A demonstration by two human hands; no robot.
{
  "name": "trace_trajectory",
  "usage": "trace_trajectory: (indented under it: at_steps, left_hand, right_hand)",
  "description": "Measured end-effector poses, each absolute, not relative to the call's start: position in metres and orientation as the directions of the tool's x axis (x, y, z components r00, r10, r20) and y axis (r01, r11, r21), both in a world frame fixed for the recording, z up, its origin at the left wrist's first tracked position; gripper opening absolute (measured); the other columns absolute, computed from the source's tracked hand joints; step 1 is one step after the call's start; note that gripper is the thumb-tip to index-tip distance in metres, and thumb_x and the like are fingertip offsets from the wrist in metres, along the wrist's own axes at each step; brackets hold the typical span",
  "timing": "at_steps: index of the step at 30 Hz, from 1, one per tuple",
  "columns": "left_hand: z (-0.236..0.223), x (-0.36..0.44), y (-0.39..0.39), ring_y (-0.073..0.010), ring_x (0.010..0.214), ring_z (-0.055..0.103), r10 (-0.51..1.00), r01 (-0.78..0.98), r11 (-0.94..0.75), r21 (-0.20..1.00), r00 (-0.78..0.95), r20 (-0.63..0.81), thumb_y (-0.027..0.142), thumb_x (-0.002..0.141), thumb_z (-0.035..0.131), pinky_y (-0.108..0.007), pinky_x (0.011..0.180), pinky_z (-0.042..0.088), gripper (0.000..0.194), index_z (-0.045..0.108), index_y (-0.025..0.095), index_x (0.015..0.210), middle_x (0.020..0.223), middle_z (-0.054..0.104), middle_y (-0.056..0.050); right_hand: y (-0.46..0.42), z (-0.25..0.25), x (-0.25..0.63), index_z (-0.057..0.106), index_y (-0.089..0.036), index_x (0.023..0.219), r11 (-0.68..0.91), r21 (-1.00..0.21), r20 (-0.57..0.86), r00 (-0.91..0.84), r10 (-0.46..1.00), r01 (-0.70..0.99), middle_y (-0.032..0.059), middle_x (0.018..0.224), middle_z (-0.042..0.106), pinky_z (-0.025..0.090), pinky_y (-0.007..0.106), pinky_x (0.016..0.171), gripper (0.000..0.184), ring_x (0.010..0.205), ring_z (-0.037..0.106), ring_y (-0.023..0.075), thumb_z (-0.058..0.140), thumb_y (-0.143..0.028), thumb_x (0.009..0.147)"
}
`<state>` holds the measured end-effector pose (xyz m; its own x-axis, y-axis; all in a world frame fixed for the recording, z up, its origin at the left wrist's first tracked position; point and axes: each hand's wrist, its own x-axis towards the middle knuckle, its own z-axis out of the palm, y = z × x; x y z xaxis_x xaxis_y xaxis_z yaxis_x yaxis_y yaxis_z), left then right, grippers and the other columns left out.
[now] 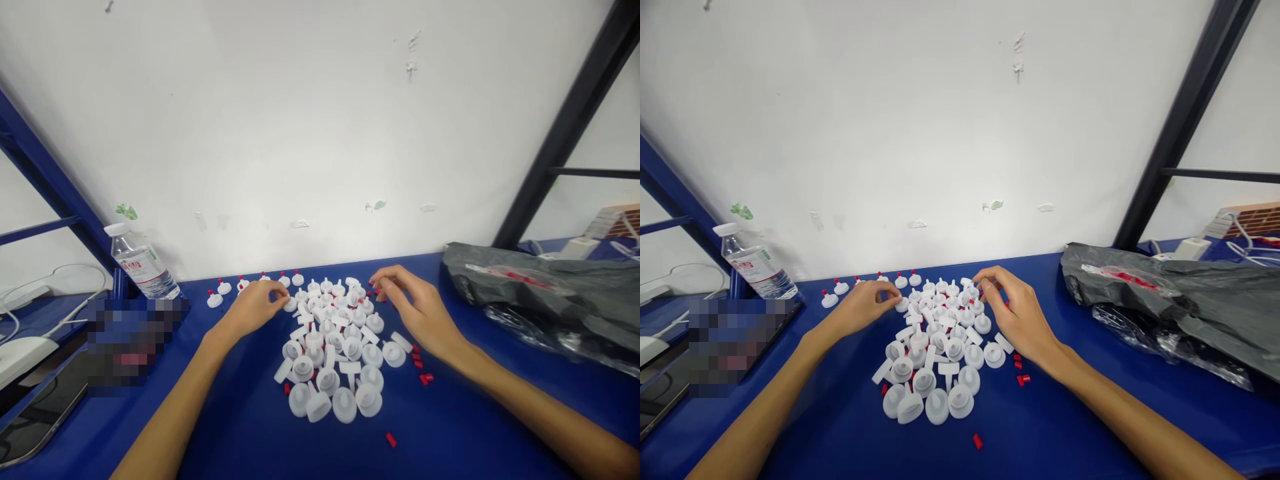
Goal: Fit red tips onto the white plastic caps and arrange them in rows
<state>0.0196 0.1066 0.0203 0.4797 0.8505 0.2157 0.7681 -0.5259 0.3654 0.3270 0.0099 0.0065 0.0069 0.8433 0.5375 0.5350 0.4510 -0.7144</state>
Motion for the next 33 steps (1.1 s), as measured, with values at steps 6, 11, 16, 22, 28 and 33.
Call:
trace_trajectory:
  at_steps: [6, 11, 16, 22, 28, 33]
  left_hand:
    - [0.039, 0.039, 0.088, -0.0149, 0.056, 0.067, 0.906, 0.573, -0.419, 0.705, 0.321, 0.277, 0.046, 0.087, 0.061, -0.027, 0.061, 0.050, 0.030, 0.069, 0.018, 0.093, 0.091, 0.075, -0.004]
    - [0.049, 0.096, 0.051, -0.0176, 0.059, 0.071, 0.887, 0.271, -0.368, 0.889, 0.390, 0.248, 0.041, 0.086, 0.065, -0.024, 0.050, 0.047, 0.027, 0.069, 0.015, 0.090, 0.083, 0.075, -0.006]
    - [0.048, 0.132, 0.032, -0.0182, 0.064, 0.071, 0.878, 0.301, -0.383, 0.873, 0.413, 0.242, 0.044, 0.091, 0.059, -0.026, 0.051, 0.048, 0.030, 0.071, 0.018, 0.100, 0.088, 0.076, -0.005]
    - [0.038, 0.150, 0.010, -0.0209, 0.081, 0.070, 0.735, 0.650, -0.677, 0.344, 0.617, 0.282, 0.025, 0.094, 0.052, -0.034, 0.073, 0.052, 0.021, 0.072, 0.025, 0.098, 0.093, 0.074, -0.002]
    - [0.015, 0.190, -0.017, -0.0260, 0.074, 0.070, 0.547, 0.547, -0.837, 0.012, 0.837, 0.030, 0.024, 0.095, 0.049, -0.037, 0.062, 0.054, 0.021, 0.069, 0.020, 0.100, 0.096, 0.070, -0.007]
    - [0.020, 0.199, -0.018, -0.0269, 0.075, 0.070, 0.555, 0.550, -0.830, -0.091, 0.830, -0.056, 0.012, 0.093, 0.044, -0.039, 0.061, 0.055, 0.026, 0.067, 0.019, 0.103, 0.098, 0.068, -0.008]
  right_hand:
    - [0.009, 0.009, 0.324, 0.064, -0.026, 0.119, 0.490, -0.681, 0.569, -0.028, 0.822, 0.545, 0.0034, 0.109, 0.071, 0.052, 0.034, 0.083, 0.024, 0.090, 0.069, 0.0190, 0.053, -0.035, 0.099]
    - [0.006, 0.005, 0.313, 0.050, -0.029, 0.140, 0.580, -0.637, 0.590, -0.163, 0.791, 0.508, 0.0045, 0.128, 0.066, 0.052, 0.035, 0.093, 0.051, 0.104, 0.067, 0.0198, 0.065, -0.035, 0.093]
    - [0.010, 0.005, 0.315, 0.063, -0.026, 0.121, 0.632, -0.563, 0.679, -0.138, 0.721, 0.533, 0.0035, 0.117, 0.071, 0.051, 0.032, 0.091, 0.026, 0.105, 0.067, 0.0203, 0.060, -0.034, 0.096]
    - [0.025, 0.019, 0.351, 0.065, -0.024, 0.115, 0.469, -0.625, 0.689, 0.159, 0.707, 0.624, 0.0026, 0.096, 0.073, 0.051, 0.031, 0.078, 0.025, 0.082, 0.069, 0.0195, 0.060, -0.039, 0.096]
    - [0.028, 0.017, 0.358, 0.066, -0.023, 0.112, 0.457, -0.577, 0.683, 0.093, 0.724, 0.677, 0.0001, 0.081, 0.070, 0.048, 0.029, 0.071, 0.025, 0.074, 0.066, 0.0178, 0.059, -0.040, 0.096]
    - [0.026, 0.013, 0.352, 0.066, -0.023, 0.113, 0.521, -0.518, 0.700, -0.013, 0.714, 0.678, 0.0000, 0.087, 0.072, 0.047, 0.028, 0.070, 0.024, 0.068, 0.062, 0.0144, 0.061, -0.038, 0.095]
